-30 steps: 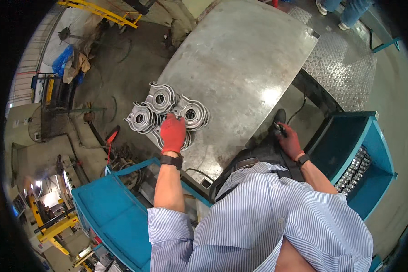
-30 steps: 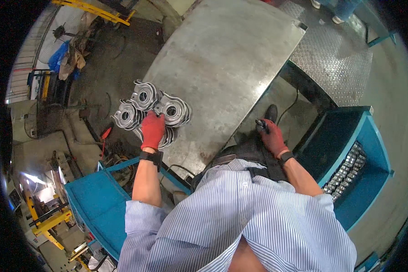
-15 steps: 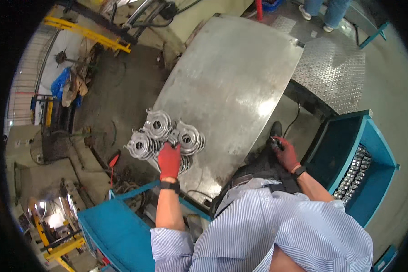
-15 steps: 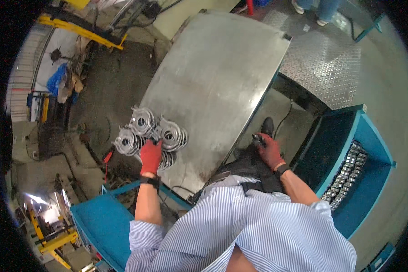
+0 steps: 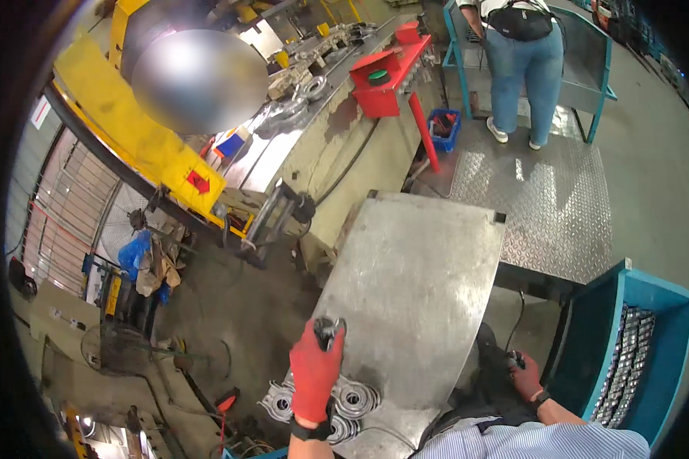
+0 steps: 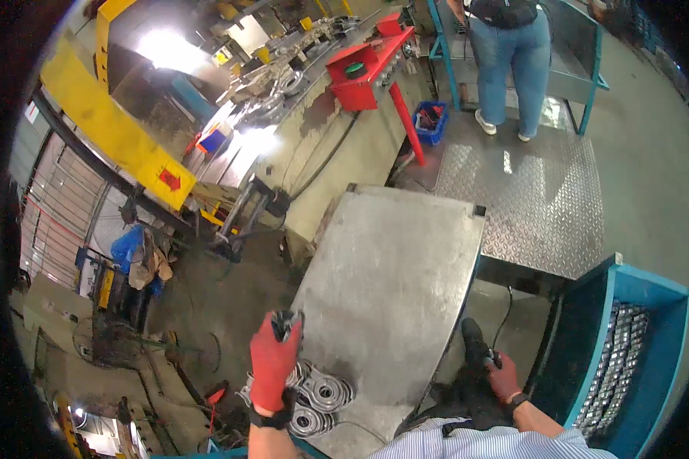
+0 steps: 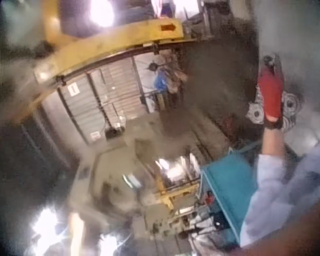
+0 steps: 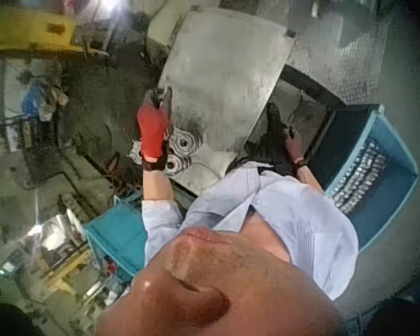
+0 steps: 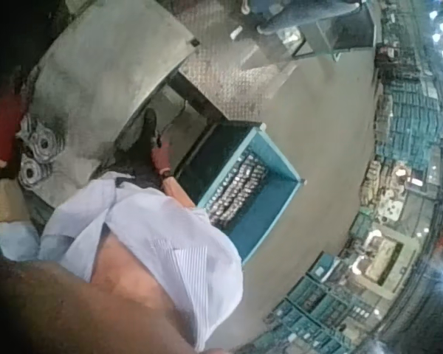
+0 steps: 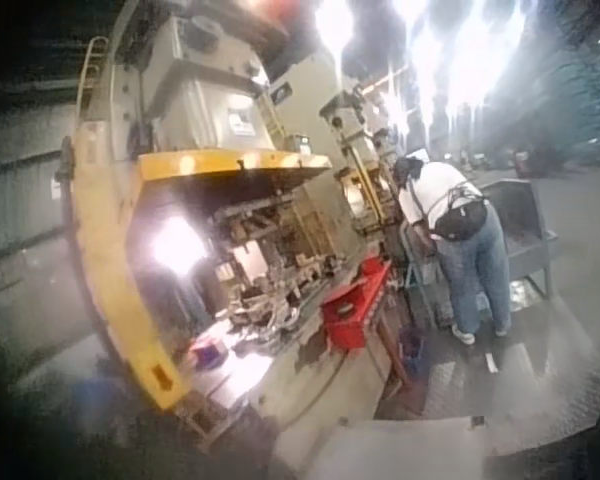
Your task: Manually marking metal components with a pen on a metal table.
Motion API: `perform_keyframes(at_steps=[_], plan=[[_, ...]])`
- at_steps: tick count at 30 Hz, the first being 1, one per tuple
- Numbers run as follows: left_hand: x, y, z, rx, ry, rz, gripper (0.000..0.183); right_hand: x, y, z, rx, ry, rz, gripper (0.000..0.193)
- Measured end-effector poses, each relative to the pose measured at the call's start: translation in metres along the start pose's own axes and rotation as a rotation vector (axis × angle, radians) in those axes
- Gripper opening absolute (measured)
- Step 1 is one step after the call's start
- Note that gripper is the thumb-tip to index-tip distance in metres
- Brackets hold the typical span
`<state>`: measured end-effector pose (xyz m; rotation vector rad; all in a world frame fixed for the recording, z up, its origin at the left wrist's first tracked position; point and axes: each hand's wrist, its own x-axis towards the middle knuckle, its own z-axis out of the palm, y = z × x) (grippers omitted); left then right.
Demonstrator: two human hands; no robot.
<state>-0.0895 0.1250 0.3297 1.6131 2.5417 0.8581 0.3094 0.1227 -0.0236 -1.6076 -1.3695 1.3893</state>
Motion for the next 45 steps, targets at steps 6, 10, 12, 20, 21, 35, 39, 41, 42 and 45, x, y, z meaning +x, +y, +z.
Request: perform_keyframes(at_steps=[6,10,12,20,21,35,39,41,42,45], plan=[[0.157,0.059,0.015,-0.098,0.163,0.145,0.041,0.049,-0.033,-0.021,-0.022,0.015,-0.015,0.018],[0.283,0.065,0.039,0.026,0.117,0.166,0.047,0.095,-0.012,-0.043,0.056,0.034,0.032,0.018],[0.343,0.081,0.054,0.012,0.019,0.100,0.052,0.111,-0.008,-0.050,0.059,0.072,0.065,0.017],[0.516,0.053,0.090,0.622,0.155,0.029,0.081,0.145,-0.058,-0.085,0.230,0.185,0.247,0.016],[0.531,0.047,0.097,0.679,0.150,0.023,0.084,0.148,-0.064,-0.093,0.205,0.174,0.245,0.016],[0.550,0.063,0.107,0.993,-0.184,0.203,0.101,0.166,-0.068,-0.104,0.149,0.202,0.330,0.020],[0.512,0.021,0.104,0.952,0.006,0.457,0.055,0.174,-0.033,-0.102,-0.019,0.123,0.205,0.025],[0.476,0.013,0.098,0.843,0.195,0.632,0.040,0.176,-0.024,-0.102,-0.001,0.058,0.184,0.026],[0.459,0.011,0.093,0.844,0.220,0.684,0.044,0.176,-0.039,-0.100,0.030,0.014,0.184,0.027],[0.392,0.038,0.077,0.672,0.304,0.720,0.058,0.171,-0.068,-0.094,0.078,-0.073,0.206,0.026]])
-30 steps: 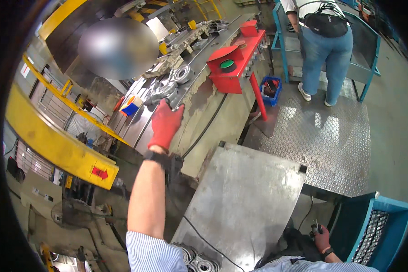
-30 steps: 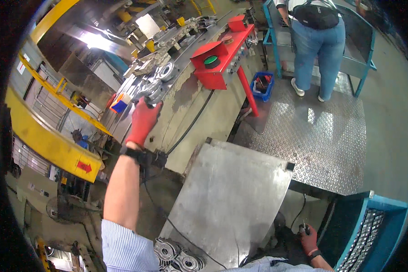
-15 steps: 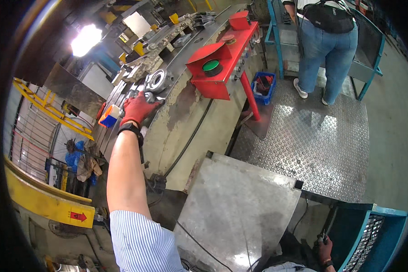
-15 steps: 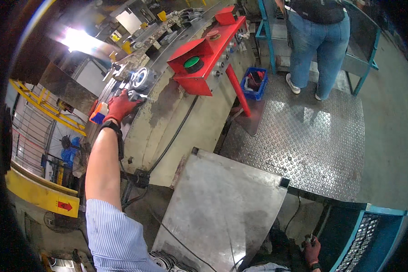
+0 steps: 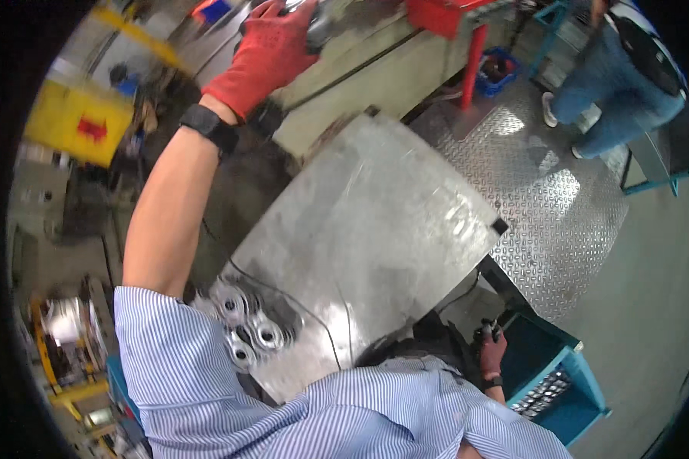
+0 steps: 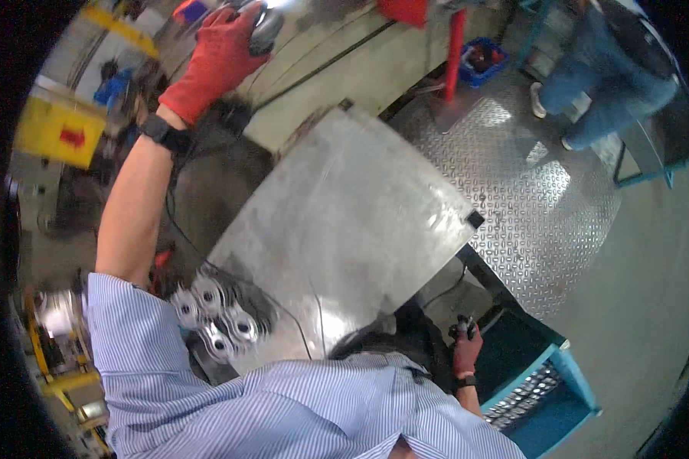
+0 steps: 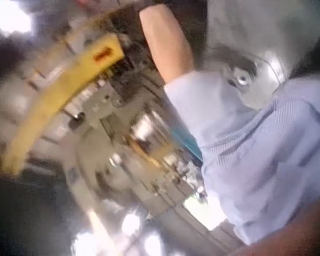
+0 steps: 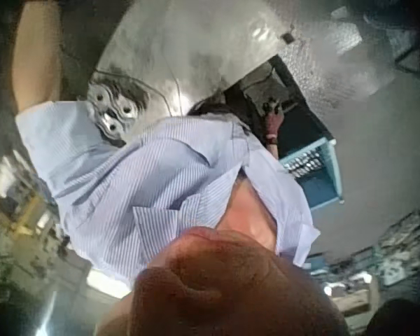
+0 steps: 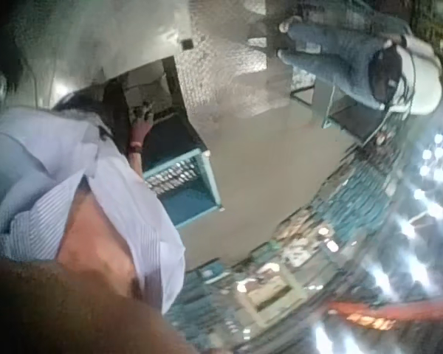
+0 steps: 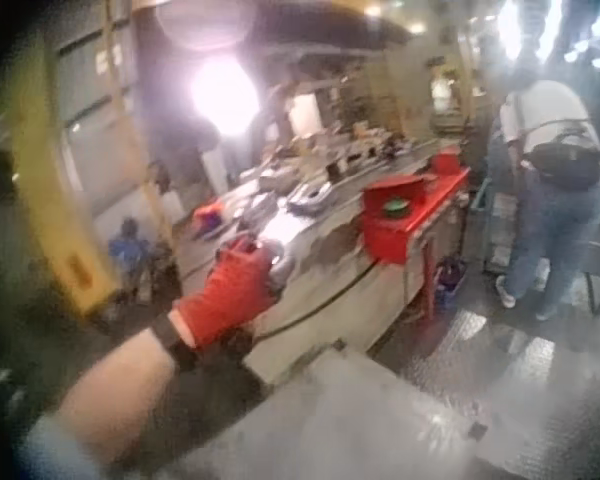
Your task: Manually marking metal components with a pen on a metal table.
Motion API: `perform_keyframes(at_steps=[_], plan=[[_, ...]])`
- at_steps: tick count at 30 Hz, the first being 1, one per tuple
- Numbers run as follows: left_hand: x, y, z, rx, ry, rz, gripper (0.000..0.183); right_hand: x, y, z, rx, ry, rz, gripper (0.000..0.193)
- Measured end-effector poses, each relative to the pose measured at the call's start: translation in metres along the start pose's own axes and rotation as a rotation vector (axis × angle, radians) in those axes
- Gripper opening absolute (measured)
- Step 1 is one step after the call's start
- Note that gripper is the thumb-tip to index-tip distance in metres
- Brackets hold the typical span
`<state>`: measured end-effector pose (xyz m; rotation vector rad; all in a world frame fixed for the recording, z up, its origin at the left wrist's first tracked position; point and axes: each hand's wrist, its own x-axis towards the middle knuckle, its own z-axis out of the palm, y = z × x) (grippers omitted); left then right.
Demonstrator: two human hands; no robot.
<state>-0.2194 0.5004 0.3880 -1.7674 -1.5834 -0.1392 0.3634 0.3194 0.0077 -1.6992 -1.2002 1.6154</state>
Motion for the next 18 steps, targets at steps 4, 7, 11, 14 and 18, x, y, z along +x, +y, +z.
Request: perform_keyframes(at_steps=[4,7,11,14,18], plan=[[-0.077,0.071,-0.069,-0.647,-0.078,-0.586,0.054,0.013,0.023,0.001,-0.027,-0.064,0.017,0.026],[-0.173,0.126,-0.070,-0.908,0.153,-1.022,0.040,0.020,0.026,0.007,-0.116,-0.174,-0.030,0.028],[-0.277,0.207,-0.075,-1.733,0.484,-1.855,0.026,0.017,0.003,0.030,-0.104,-0.346,-0.152,0.029],[-0.342,0.271,-0.057,-1.712,0.833,-2.043,0.024,0.020,0.002,0.034,-0.186,-0.433,-0.183,0.026],[-0.383,0.321,-0.056,-1.618,0.989,-2.169,0.026,0.018,-0.002,0.045,-0.287,-0.470,-0.116,0.026]])
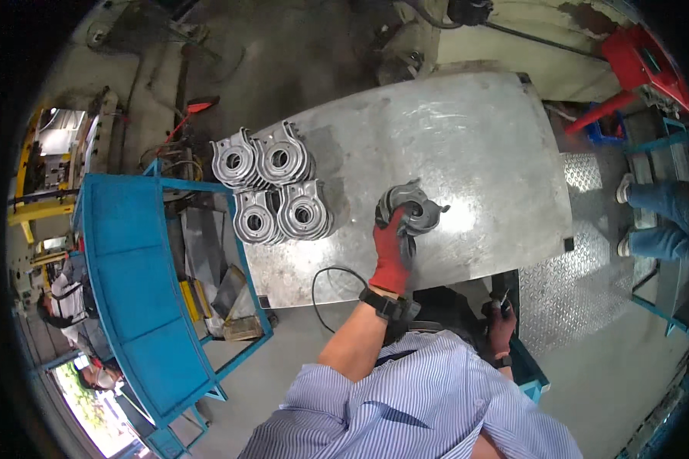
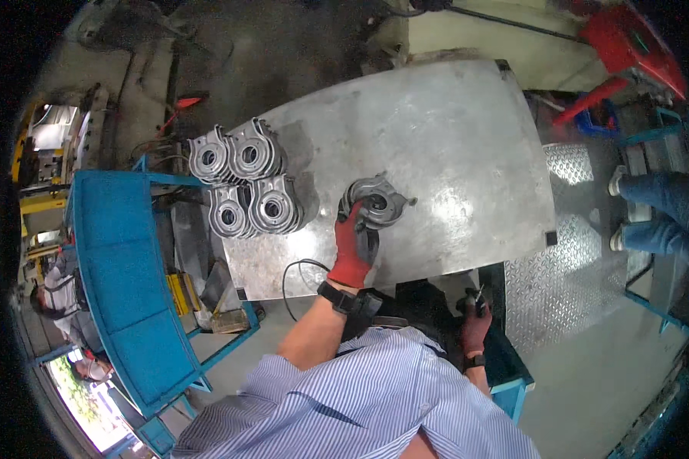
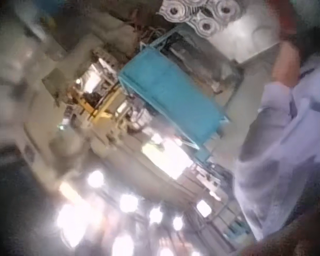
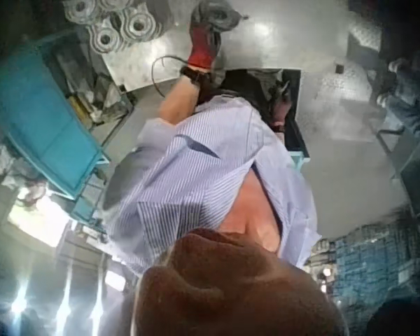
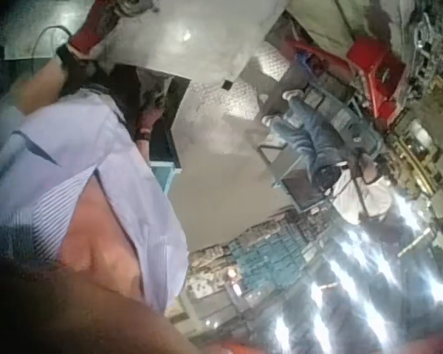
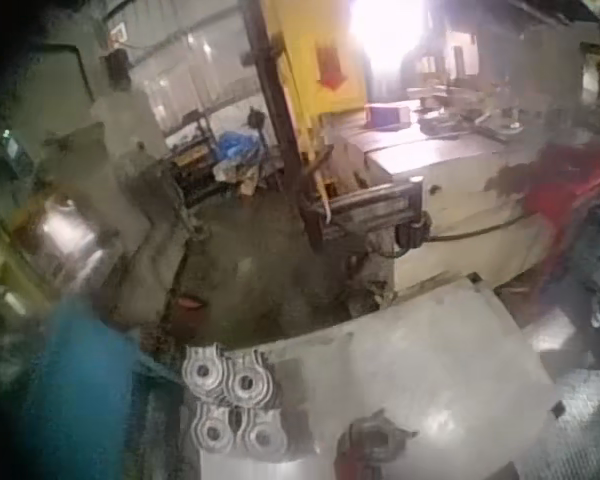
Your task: Manually marking metal components with a pen on a metal table.
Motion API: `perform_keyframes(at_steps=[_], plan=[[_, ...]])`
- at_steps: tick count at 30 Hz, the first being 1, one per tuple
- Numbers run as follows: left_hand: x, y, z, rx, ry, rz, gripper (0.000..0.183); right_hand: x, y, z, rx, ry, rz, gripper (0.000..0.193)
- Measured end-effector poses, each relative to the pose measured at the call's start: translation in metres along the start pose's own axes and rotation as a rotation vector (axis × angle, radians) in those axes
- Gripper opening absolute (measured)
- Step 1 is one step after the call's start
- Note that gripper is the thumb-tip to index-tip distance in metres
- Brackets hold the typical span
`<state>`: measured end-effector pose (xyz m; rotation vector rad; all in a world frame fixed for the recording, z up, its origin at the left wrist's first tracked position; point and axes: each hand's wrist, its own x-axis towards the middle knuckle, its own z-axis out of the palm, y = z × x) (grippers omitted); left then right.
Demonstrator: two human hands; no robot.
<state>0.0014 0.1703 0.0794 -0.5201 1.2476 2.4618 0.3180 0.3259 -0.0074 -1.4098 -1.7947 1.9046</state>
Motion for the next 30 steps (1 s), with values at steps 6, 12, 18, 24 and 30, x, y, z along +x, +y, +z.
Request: perform_keyframes(at_steps=[6,12,18,24,30], plan=[[-0.035,-0.006,-0.050,0.329,-0.063,-0.167,0.019,-0.022,-0.018,0.031,-0.003,0.023,0.004,0.025],[-0.011,0.030,-0.086,1.345,-0.460,-0.154,0.043,-0.069,-0.040,0.084,-0.092,0.143,-0.029,0.023],[0.021,0.041,-0.059,1.825,-0.620,0.417,0.046,-0.121,-0.018,0.125,0.003,0.271,-0.027,0.024],[0.037,0.025,-0.062,1.899,-0.874,0.736,0.018,-0.172,-0.003,0.160,-0.084,0.377,-0.067,0.028],[0.046,0.028,-0.047,1.946,-1.093,0.940,0.015,-0.193,0.000,0.169,-0.105,0.484,-0.135,0.029]])
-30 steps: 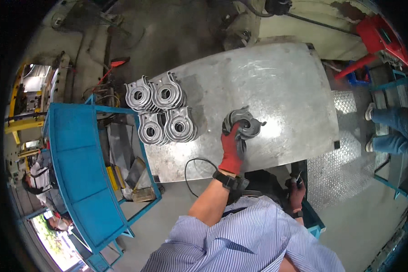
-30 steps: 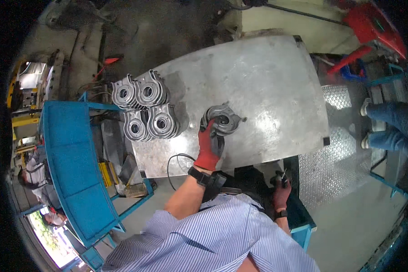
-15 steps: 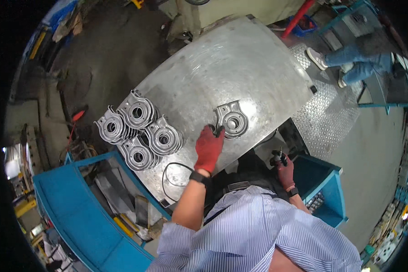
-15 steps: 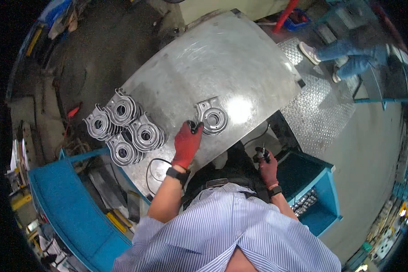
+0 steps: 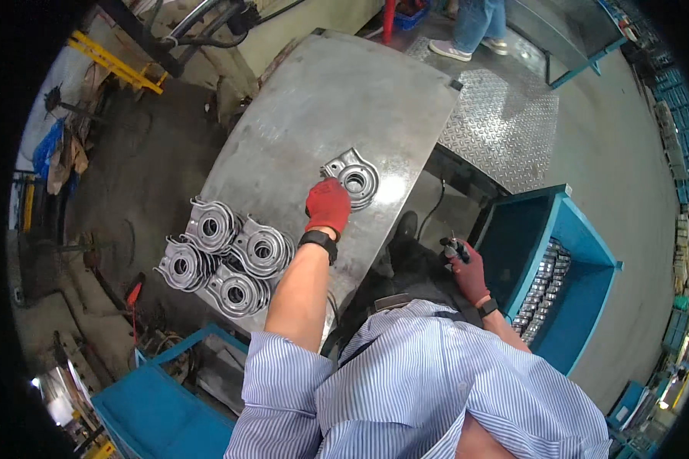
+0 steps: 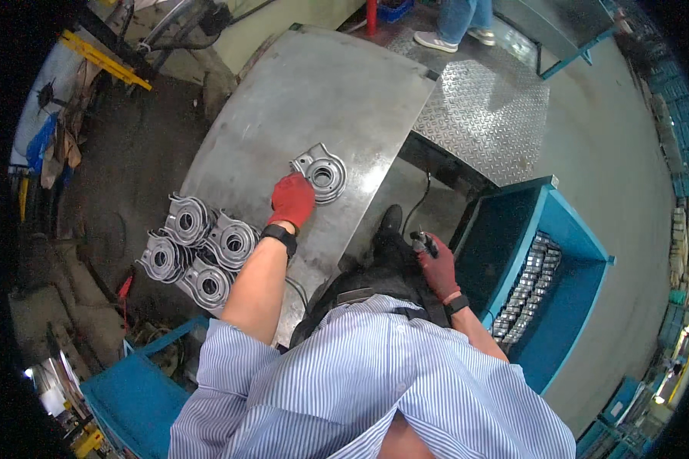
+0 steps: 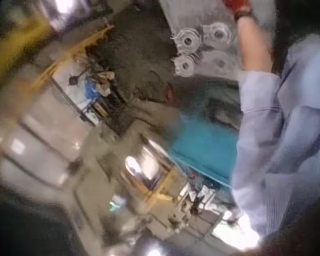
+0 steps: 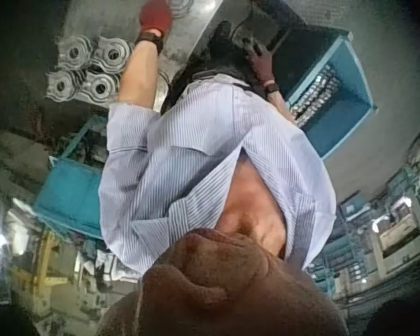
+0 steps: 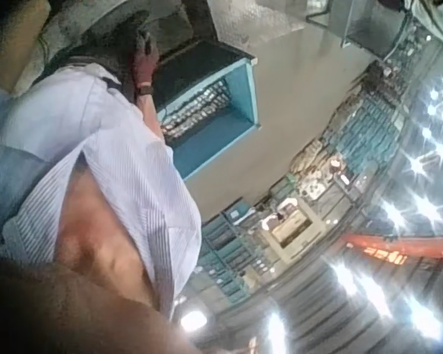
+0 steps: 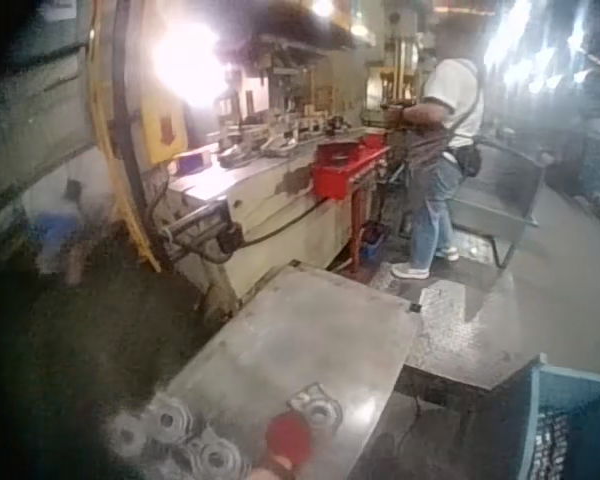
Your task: Manually marking metal components with a pen on a metal table.
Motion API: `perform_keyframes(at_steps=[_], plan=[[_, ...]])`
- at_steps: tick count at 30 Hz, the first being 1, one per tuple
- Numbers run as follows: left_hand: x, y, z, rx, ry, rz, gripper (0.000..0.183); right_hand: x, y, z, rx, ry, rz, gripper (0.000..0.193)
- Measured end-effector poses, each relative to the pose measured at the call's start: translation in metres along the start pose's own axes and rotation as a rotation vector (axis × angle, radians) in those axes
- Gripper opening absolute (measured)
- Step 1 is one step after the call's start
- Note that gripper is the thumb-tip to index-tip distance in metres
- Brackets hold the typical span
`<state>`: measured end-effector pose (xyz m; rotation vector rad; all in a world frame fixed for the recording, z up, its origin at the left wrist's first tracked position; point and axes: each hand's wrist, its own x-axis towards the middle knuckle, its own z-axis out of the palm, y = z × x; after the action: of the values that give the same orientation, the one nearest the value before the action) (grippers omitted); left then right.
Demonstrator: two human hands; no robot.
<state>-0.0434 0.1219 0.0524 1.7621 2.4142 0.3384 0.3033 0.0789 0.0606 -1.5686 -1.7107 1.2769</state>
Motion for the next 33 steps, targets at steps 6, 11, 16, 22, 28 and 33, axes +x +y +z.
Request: perform_keyframes(at_steps=[6,11,16,22,28,33], plan=[[-0.020,-0.003,-0.025,-0.175,0.025,-0.187,0.031,0.005,0.002,0.009,0.051,-0.086,-0.012,0.032],[-0.084,0.015,-0.063,-0.417,0.064,-0.423,0.029,0.001,-0.027,0.019,0.023,-0.326,0.050,0.036],[-0.142,0.008,-0.042,-0.755,0.001,-0.550,0.029,0.003,-0.040,0.043,-0.126,-0.572,-0.053,0.036],[-0.163,0.004,0.005,-1.422,-0.053,-0.801,0.024,0.007,-0.040,0.061,-0.107,-0.706,0.008,0.038],[-0.148,0.022,-0.006,-1.329,-0.106,-0.733,0.030,0.014,-0.020,0.067,-0.215,-0.597,-0.172,0.035],[-0.144,0.015,0.017,-0.952,-0.145,-0.751,0.037,0.015,-0.003,0.076,-0.250,-0.522,-0.273,0.038]])
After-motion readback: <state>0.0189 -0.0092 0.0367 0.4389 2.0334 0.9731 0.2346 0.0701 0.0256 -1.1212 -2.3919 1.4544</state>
